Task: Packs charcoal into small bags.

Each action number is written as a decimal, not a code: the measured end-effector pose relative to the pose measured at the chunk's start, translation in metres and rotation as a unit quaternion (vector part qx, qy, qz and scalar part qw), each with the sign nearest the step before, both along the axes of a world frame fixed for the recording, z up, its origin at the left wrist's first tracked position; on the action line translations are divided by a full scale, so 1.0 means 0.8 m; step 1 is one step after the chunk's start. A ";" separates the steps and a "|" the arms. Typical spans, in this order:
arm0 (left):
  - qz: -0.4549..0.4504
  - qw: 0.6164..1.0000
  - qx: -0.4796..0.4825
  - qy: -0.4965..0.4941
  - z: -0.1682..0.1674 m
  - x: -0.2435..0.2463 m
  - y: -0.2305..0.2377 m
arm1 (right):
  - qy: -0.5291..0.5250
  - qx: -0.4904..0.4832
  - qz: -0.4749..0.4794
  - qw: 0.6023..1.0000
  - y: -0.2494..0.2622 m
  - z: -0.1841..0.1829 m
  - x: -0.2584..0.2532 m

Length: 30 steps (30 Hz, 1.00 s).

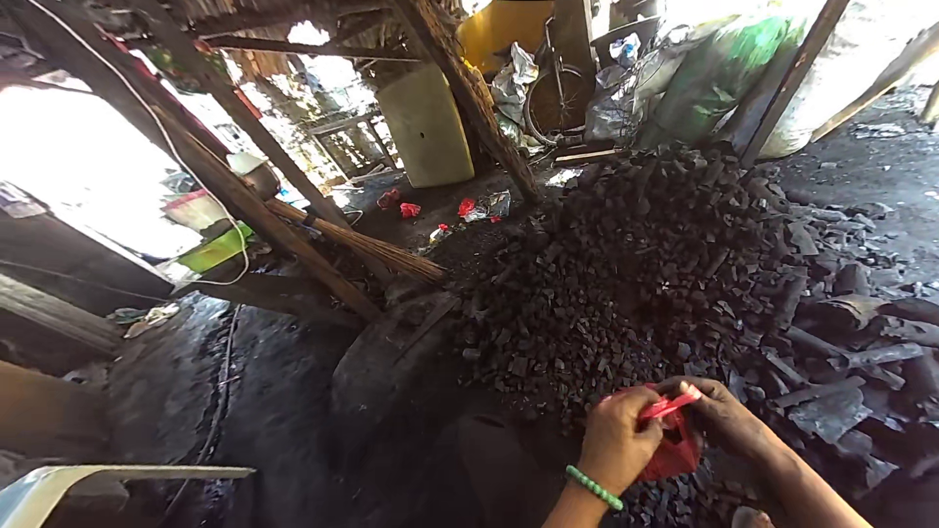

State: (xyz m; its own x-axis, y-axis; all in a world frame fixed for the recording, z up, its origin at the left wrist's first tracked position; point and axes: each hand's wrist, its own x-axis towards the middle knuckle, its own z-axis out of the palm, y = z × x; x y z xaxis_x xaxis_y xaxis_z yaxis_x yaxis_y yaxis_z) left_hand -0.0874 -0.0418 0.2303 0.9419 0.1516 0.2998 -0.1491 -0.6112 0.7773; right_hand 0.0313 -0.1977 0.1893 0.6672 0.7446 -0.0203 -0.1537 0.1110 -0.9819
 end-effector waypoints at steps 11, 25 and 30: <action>0.062 0.965 0.245 -0.064 -0.013 -0.005 -0.026 | 0.083 0.050 0.012 0.995 -0.004 0.007 -0.006; 0.023 0.666 -0.693 0.276 0.027 -0.010 -0.005 | -0.154 0.047 -0.101 0.982 0.010 0.003 -0.056; 0.021 0.663 -0.703 0.258 0.022 -0.012 -0.002 | -0.351 0.010 -0.094 0.932 -0.009 -0.002 -0.060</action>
